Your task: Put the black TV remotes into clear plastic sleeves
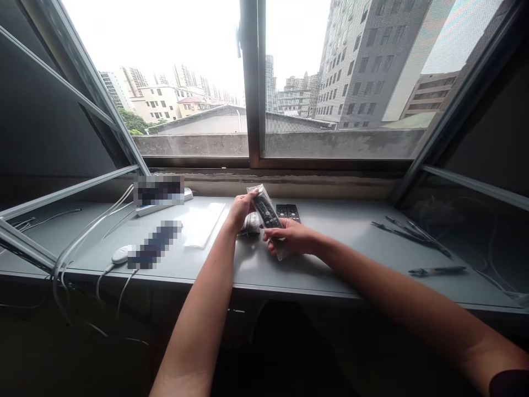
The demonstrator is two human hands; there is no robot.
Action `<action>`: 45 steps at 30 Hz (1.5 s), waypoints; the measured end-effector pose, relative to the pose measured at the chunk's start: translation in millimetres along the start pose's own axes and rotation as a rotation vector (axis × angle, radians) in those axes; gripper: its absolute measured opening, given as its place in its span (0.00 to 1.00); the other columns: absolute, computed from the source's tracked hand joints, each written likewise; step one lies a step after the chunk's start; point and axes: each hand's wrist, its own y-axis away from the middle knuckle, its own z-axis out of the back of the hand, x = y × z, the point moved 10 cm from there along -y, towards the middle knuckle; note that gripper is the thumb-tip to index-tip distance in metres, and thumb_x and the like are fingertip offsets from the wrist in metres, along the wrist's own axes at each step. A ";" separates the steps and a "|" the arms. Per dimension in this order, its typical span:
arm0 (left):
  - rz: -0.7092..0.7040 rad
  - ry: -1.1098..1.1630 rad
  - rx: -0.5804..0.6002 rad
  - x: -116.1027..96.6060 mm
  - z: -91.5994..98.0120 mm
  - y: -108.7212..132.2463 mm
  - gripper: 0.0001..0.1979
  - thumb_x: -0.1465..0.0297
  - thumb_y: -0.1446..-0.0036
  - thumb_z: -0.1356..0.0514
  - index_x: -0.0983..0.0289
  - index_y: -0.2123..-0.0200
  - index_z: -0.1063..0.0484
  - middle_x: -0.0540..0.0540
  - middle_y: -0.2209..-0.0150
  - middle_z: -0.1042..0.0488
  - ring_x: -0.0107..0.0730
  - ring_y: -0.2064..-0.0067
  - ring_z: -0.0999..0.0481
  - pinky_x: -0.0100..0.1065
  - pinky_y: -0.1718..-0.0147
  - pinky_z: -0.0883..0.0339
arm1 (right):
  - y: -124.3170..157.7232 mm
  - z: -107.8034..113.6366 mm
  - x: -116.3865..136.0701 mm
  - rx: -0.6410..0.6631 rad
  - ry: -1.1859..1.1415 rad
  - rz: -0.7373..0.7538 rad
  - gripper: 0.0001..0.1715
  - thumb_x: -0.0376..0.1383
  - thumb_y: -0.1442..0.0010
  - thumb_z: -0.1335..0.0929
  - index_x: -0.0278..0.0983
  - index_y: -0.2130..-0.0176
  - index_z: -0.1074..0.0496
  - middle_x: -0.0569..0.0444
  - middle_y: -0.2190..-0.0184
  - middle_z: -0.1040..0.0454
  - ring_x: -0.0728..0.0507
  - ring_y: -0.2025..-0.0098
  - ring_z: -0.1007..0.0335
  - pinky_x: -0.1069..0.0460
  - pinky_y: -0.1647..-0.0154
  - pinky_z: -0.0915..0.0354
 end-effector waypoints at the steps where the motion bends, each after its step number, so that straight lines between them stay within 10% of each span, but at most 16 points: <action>1: -0.013 -0.003 0.000 -0.7 0.4 -0.5 0.24 0.51 0.43 0.29 0.70 0.64 0.19 0.67 0.62 0.16 0.47 0.60 0.15 0.43 0.55 0.22 | 0.2 0.0 -0.8 0.000 -0.002 -0.010 0.29 0.42 0.45 0.16 0.36 0.52 0.27 0.50 0.61 0.19 0.45 0.68 0.20 0.48 0.67 0.18; 23: -0.082 -0.009 -0.122 -2.6 14.1 -3.6 0.28 0.45 0.46 0.29 0.68 0.67 0.18 0.62 0.68 0.17 0.41 0.66 0.18 0.37 0.62 0.24 | -8.2 6.4 4.5 -0.011 -0.004 0.125 0.25 0.44 0.45 0.17 0.35 0.58 0.27 0.51 0.64 0.20 0.47 0.71 0.22 0.51 0.71 0.22; 45: 0.034 -0.117 0.179 10.8 -12.3 3.1 0.25 0.51 0.48 0.24 0.70 0.63 0.15 0.64 0.66 0.17 0.42 0.66 0.17 0.40 0.60 0.24 | -3.0 13.8 14.7 -0.101 0.015 0.145 0.23 0.43 0.39 0.20 0.36 0.56 0.30 0.50 0.63 0.19 0.47 0.72 0.23 0.54 0.76 0.25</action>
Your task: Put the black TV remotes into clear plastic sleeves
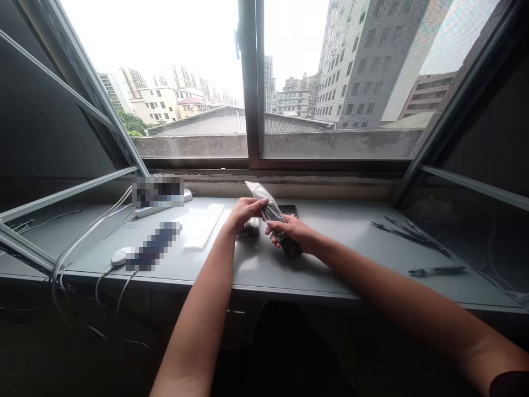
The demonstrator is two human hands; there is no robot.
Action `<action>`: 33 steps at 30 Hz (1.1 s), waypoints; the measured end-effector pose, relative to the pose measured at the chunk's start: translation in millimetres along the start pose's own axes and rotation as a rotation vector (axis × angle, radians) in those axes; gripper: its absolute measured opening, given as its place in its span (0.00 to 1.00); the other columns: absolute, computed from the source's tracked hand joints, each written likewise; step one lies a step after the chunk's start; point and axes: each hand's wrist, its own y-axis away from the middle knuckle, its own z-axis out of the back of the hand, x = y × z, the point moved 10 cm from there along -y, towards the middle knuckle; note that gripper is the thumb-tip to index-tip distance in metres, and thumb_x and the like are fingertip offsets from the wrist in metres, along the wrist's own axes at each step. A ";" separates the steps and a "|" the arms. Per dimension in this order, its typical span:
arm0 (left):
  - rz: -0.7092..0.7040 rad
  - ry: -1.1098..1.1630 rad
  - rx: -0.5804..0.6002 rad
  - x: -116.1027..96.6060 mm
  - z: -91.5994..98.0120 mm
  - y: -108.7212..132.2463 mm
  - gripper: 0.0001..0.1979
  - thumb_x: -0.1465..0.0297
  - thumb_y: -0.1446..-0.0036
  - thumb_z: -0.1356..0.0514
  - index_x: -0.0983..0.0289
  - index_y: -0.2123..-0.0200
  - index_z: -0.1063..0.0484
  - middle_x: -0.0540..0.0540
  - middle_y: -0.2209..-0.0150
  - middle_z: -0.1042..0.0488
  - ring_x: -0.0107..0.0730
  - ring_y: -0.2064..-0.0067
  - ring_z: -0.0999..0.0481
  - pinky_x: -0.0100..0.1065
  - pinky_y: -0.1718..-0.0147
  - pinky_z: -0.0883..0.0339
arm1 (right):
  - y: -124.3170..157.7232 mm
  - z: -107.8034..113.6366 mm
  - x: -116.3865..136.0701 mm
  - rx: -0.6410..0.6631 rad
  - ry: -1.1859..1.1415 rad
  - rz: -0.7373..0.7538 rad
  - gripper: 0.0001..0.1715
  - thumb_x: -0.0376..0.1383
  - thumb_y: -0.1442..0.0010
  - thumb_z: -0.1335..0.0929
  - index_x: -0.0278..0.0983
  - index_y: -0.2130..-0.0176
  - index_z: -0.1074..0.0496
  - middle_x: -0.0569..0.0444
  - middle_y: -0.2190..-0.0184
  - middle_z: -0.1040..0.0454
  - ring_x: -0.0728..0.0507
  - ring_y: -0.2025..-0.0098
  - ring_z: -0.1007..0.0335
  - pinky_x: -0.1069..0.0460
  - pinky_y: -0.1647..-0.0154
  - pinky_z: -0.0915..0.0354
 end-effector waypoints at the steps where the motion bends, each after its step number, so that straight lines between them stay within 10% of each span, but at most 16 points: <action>1: -0.011 0.014 -0.022 -0.2 2.8 -1.1 0.25 0.52 0.48 0.24 0.70 0.62 0.15 0.64 0.65 0.17 0.42 0.65 0.17 0.40 0.60 0.23 | -0.1 0.5 -0.9 0.000 0.008 -0.007 0.22 0.43 0.39 0.20 0.36 0.56 0.30 0.49 0.63 0.18 0.47 0.72 0.23 0.55 0.77 0.26; 10: -0.141 0.378 -0.846 6.1 105.5 16.0 0.08 0.68 0.42 0.31 0.67 0.62 0.20 0.54 0.66 0.21 0.29 0.66 0.21 0.32 0.63 0.23 | 1.4 -9.6 -7.7 0.102 0.083 -0.064 0.23 0.45 0.39 0.20 0.34 0.54 0.26 0.45 0.62 0.16 0.46 0.72 0.21 0.56 0.82 0.30; 14: -0.170 0.478 -1.002 7.0 122.3 29.9 0.05 0.69 0.39 0.36 0.65 0.62 0.23 0.52 0.67 0.22 0.29 0.66 0.22 0.28 0.67 0.26 | 2.6 -2.8 6.3 -0.010 0.054 0.002 0.21 0.46 0.40 0.20 0.31 0.62 0.24 0.40 0.58 0.17 0.48 0.74 0.22 0.56 0.83 0.32; 20: -0.131 0.394 -0.805 1.8 101.2 14.0 0.04 0.70 0.44 0.33 0.64 0.67 0.23 0.51 0.71 0.23 0.28 0.70 0.23 0.28 0.69 0.29 | 3.5 10.8 29.4 -0.120 -0.043 0.176 0.21 0.45 0.40 0.20 0.38 0.51 0.22 0.42 0.40 0.24 0.37 0.60 0.14 0.55 0.83 0.30; 25: -0.070 0.098 -0.407 -5.4 52.1 -0.3 0.13 0.61 0.46 0.27 0.65 0.68 0.19 0.51 0.77 0.26 0.28 0.77 0.29 0.29 0.76 0.36 | 7.3 -5.8 23.2 0.038 -0.008 0.038 0.35 0.45 0.36 0.22 0.42 0.34 0.27 0.44 0.51 0.19 0.36 0.62 0.12 0.56 0.82 0.30; 29: -0.029 0.035 -0.094 -7.5 9.8 2.2 0.21 0.53 0.44 0.27 0.67 0.60 0.15 0.58 0.68 0.18 0.33 0.73 0.23 0.32 0.73 0.32 | 16.1 -23.3 16.7 0.189 0.056 -0.044 0.37 0.47 0.36 0.22 0.43 0.32 0.28 0.44 0.49 0.17 0.38 0.64 0.13 0.56 0.80 0.29; 33: -0.027 0.100 -0.035 -8.4 4.3 1.3 0.23 0.53 0.42 0.28 0.68 0.55 0.16 0.66 0.56 0.15 0.39 0.65 0.18 0.34 0.66 0.27 | 21.6 -35.3 6.8 0.292 0.126 -0.105 0.32 0.46 0.38 0.20 0.42 0.38 0.22 0.42 0.36 0.24 0.37 0.62 0.13 0.54 0.79 0.26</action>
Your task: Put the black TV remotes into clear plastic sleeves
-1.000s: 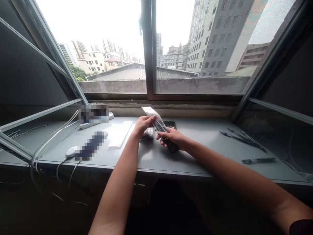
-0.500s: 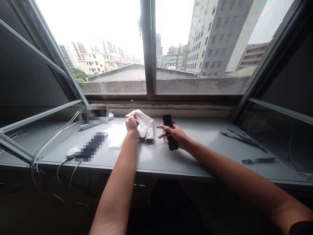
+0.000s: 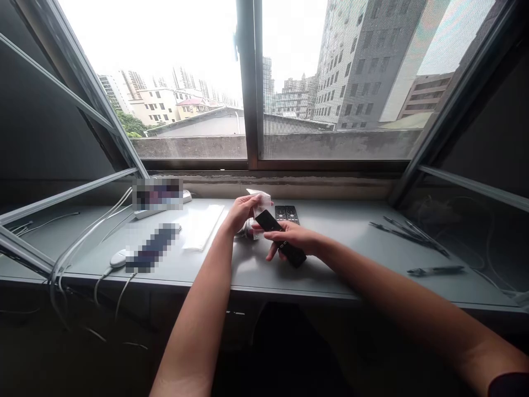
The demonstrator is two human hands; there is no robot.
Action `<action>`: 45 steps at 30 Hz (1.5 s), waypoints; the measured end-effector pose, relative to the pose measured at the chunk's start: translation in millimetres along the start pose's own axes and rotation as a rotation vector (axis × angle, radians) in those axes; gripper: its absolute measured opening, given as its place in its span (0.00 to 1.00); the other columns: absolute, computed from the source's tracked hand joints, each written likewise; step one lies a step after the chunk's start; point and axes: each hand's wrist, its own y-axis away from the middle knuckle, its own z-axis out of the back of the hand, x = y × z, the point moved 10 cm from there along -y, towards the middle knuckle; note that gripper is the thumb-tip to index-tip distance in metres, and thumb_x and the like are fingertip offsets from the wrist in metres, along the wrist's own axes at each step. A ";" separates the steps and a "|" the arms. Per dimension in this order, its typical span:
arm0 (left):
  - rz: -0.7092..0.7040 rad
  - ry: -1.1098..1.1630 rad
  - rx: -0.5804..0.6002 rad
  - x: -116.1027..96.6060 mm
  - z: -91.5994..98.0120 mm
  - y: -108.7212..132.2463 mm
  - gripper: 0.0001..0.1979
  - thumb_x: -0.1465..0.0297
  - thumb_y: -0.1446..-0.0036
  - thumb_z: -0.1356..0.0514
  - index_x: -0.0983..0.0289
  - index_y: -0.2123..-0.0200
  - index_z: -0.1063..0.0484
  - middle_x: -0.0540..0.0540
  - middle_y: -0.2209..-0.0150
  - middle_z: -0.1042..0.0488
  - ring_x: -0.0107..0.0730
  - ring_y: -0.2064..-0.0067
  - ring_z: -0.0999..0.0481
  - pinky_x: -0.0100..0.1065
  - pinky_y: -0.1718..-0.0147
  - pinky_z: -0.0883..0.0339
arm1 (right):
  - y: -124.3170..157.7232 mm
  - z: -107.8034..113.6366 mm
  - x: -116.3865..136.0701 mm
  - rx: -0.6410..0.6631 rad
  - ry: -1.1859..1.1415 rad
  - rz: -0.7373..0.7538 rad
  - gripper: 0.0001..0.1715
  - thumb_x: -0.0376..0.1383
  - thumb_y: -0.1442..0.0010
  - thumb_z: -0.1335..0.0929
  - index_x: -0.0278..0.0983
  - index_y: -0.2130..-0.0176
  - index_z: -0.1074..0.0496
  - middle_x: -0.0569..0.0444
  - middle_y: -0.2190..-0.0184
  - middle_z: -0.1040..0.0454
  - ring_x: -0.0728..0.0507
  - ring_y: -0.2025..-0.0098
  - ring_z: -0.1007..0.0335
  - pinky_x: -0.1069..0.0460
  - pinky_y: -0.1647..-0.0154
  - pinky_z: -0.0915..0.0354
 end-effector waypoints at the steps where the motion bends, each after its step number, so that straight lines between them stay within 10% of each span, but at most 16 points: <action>1: -0.010 0.012 -0.026 -0.4 4.3 -1.8 0.22 0.55 0.42 0.28 0.69 0.56 0.16 0.66 0.55 0.15 0.39 0.64 0.17 0.34 0.65 0.26 | -0.2 -1.5 -1.7 0.010 0.010 -0.009 0.31 0.45 0.39 0.20 0.42 0.39 0.21 0.42 0.35 0.25 0.37 0.61 0.13 0.54 0.79 0.26; 27: -0.037 0.291 -0.606 6.7 79.9 6.5 0.10 0.72 0.36 0.35 0.71 0.54 0.20 0.68 0.55 0.15 0.45 0.54 0.13 0.38 0.58 0.20 | 8.9 -29.5 -12.3 0.304 0.126 -0.142 0.33 0.46 0.38 0.21 0.40 0.38 0.23 0.42 0.33 0.27 0.36 0.53 0.14 0.59 0.78 0.29; 39: 0.050 0.401 -0.540 19.6 75.8 -1.1 0.09 0.75 0.31 0.41 0.72 0.56 0.20 0.68 0.50 0.16 0.39 0.52 0.14 0.35 0.53 0.21 | 17.4 -40.0 -7.6 0.418 0.180 -0.149 0.33 0.44 0.36 0.22 0.39 0.35 0.24 0.41 0.33 0.27 0.36 0.51 0.14 0.59 0.77 0.30; 45: 0.078 0.330 -0.355 11.1 54.2 -2.9 0.17 0.60 0.35 0.33 0.70 0.54 0.18 0.64 0.57 0.15 0.39 0.61 0.16 0.34 0.60 0.22 | 12.2 -28.4 0.9 0.299 0.153 -0.051 0.35 0.47 0.37 0.22 0.42 0.35 0.24 0.41 0.29 0.31 0.33 0.48 0.16 0.57 0.75 0.27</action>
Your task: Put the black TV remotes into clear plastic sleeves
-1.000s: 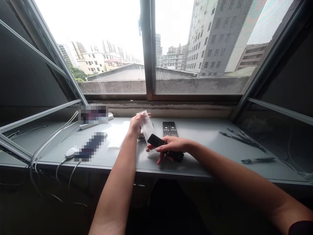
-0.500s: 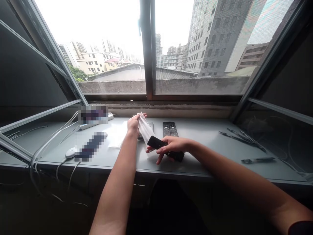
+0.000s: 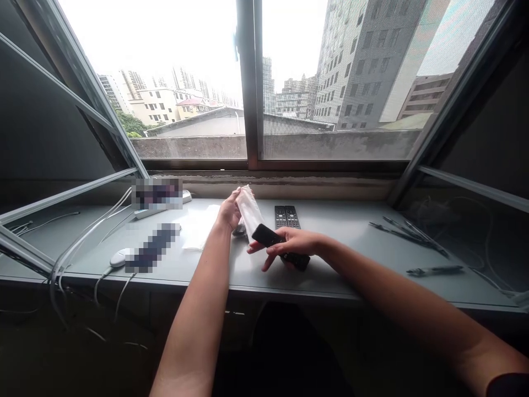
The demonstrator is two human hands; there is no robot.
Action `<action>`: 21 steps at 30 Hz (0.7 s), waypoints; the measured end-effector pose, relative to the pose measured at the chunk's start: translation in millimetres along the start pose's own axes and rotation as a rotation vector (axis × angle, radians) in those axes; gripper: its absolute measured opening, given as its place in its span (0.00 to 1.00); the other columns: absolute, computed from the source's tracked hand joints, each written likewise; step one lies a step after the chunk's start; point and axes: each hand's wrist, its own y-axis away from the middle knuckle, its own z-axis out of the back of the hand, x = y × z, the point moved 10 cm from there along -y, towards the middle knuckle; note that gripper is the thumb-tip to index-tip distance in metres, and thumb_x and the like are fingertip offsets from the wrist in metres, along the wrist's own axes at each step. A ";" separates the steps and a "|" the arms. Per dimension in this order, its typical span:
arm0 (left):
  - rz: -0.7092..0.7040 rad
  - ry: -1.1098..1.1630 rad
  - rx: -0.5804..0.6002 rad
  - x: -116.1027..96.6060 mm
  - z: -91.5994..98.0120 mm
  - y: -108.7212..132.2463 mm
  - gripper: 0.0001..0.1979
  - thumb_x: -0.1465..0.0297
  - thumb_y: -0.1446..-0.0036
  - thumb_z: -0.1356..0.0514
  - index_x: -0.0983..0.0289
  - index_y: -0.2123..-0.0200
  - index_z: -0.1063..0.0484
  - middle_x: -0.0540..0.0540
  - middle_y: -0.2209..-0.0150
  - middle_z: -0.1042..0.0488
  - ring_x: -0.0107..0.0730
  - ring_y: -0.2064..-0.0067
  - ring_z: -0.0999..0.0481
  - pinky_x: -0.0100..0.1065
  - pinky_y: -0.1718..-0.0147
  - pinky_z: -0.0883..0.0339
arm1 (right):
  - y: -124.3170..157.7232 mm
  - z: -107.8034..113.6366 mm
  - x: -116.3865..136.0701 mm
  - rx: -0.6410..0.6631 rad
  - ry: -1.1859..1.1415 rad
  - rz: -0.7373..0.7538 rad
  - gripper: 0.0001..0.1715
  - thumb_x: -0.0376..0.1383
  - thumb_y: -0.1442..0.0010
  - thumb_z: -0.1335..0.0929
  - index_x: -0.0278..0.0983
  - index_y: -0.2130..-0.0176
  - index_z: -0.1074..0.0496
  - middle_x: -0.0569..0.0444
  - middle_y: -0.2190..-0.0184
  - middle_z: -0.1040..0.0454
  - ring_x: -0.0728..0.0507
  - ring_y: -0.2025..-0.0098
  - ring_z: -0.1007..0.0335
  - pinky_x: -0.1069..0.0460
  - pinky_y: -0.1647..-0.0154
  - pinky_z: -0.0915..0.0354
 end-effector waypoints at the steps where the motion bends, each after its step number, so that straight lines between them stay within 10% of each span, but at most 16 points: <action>1: 0.021 -0.016 0.035 2.2 -4.2 1.4 0.18 0.59 0.37 0.32 0.69 0.55 0.18 0.64 0.59 0.16 0.39 0.61 0.16 0.34 0.61 0.22 | -0.4 4.0 1.5 -0.037 -0.001 0.022 0.35 0.47 0.37 0.22 0.42 0.35 0.24 0.41 0.30 0.31 0.33 0.47 0.16 0.57 0.75 0.26; 8: 0.028 -0.217 0.078 12.9 -10.0 1.3 0.18 0.73 0.48 0.26 0.66 0.53 0.21 0.58 0.62 0.18 0.31 0.66 0.19 0.29 0.65 0.26 | -2.1 18.4 5.6 -0.139 -0.011 0.130 0.35 0.45 0.32 0.24 0.42 0.31 0.30 0.39 0.29 0.32 0.33 0.48 0.15 0.57 0.73 0.27; 21: -0.026 -0.797 -0.204 -82.4 100.0 6.1 0.34 0.74 0.49 0.29 0.64 0.37 0.28 0.61 0.53 0.18 0.34 0.62 0.20 0.31 0.65 0.26 | -2.7 4.7 2.4 -0.034 -0.005 0.058 0.37 0.46 0.31 0.25 0.37 0.30 0.31 0.34 0.38 0.23 0.37 0.57 0.13 0.56 0.73 0.28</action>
